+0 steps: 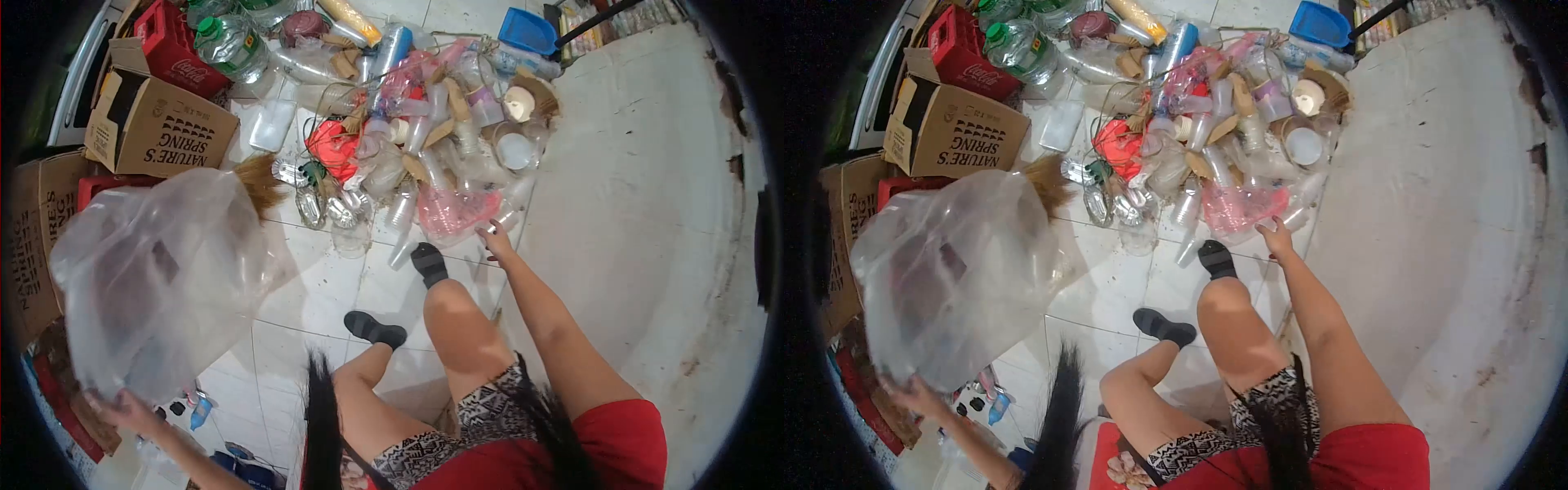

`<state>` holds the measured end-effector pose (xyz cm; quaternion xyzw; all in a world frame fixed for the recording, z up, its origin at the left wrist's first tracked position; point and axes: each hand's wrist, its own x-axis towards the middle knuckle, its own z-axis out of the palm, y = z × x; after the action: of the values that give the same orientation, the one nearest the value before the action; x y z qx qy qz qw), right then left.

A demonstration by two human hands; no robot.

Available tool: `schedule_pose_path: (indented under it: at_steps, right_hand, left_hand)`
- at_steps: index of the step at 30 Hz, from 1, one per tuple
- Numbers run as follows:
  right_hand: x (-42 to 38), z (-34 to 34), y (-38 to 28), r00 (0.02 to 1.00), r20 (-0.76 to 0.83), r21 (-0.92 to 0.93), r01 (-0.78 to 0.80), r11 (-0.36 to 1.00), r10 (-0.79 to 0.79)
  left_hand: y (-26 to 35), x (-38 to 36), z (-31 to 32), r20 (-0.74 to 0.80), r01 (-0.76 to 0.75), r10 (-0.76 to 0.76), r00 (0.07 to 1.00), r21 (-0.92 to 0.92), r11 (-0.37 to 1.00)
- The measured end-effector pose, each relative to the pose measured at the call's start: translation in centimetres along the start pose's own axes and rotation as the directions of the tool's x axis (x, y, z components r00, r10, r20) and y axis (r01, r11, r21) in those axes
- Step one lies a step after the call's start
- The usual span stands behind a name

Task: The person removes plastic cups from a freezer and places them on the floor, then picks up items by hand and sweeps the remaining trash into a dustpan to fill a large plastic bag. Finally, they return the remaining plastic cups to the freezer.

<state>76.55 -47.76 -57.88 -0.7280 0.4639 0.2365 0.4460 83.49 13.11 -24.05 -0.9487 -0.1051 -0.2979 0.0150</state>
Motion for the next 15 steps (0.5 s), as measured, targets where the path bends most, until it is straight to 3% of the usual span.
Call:
schedule_pose_path:
  at_steps: [1, 2, 3, 4, 6, 7, 8, 10, 11, 15]
  right_hand:
    - [0.4, 0.8, 0.4, 1.0, -0.02, -0.05, -0.014, 0.999, 0.013]
    - [0.7, 1.9, 1.5, 0.999, -0.038, -0.101, -0.038, 0.994, 0.035]
    - [3.0, 3.3, 5.3, 0.96, -0.159, -0.371, 0.157, 0.915, -0.229]
    - [2.3, 4.0, 4.7, 0.959, -0.171, -0.357, 0.153, 0.922, -0.226]
    - [0.7, 3.9, 3.2, 0.927, -0.111, -0.645, 0.207, 0.735, -0.359]
    - [1.8, 4.5, 3.7, 0.899, -0.072, -0.662, 0.281, 0.695, -0.432]
    - [2.9, 5.2, 4.0, 0.891, -0.067, -0.669, 0.293, 0.683, -0.448]
    - [4.7, 6.9, 3.3, 0.817, -0.029, -0.829, 0.302, 0.47, -0.576]
    - [6.2, 7.3, 3.6, 0.678, -0.044, -0.781, 0.434, 0.448, -0.734]
    - [13.8, 8.5, 3.8, 0.66, -0.006, -0.798, 0.449, 0.402, -0.751]
  left_hand:
    - [0.9, -2.2, 3.0, 0.053, 0.07, -0.068, 0.996, -0.033, 0.997]
    - [0.8, -4.7, 5.8, 0.094, 0.028, -0.028, 0.995, 0.002, 1.0]
    - [0.6, -6.6, 8.3, 0.133, -0.016, 0.012, 0.991, 0.031, 0.999]
    - [0.8, -7.6, 10.5, 0.125, -0.03, 0.027, 0.992, 0.02, 0.999]
    - [1.4, -10.1, 14.1, 0.129, -0.017, 0.012, 0.992, 0.04, 0.999]
    - [2.3, -10.3, 15.3, 0.115, 0.042, -0.031, 0.993, -0.089, 0.995]
    - [3.0, -10.6, 16.0, 0.105, 0.058, -0.049, 0.993, -0.087, 0.995]
    - [3.8, -10.5, 17.2, 0.03, 0.014, -0.012, 0.999, -0.079, 0.997]
    - [3.7, -10.6, 18.0, -0.018, 0.053, -0.056, 0.998, -0.117, 0.992]
    - [6.0, -10.5, 19.5, -0.108, 0.168, -0.198, 0.974, -0.24, 0.956]
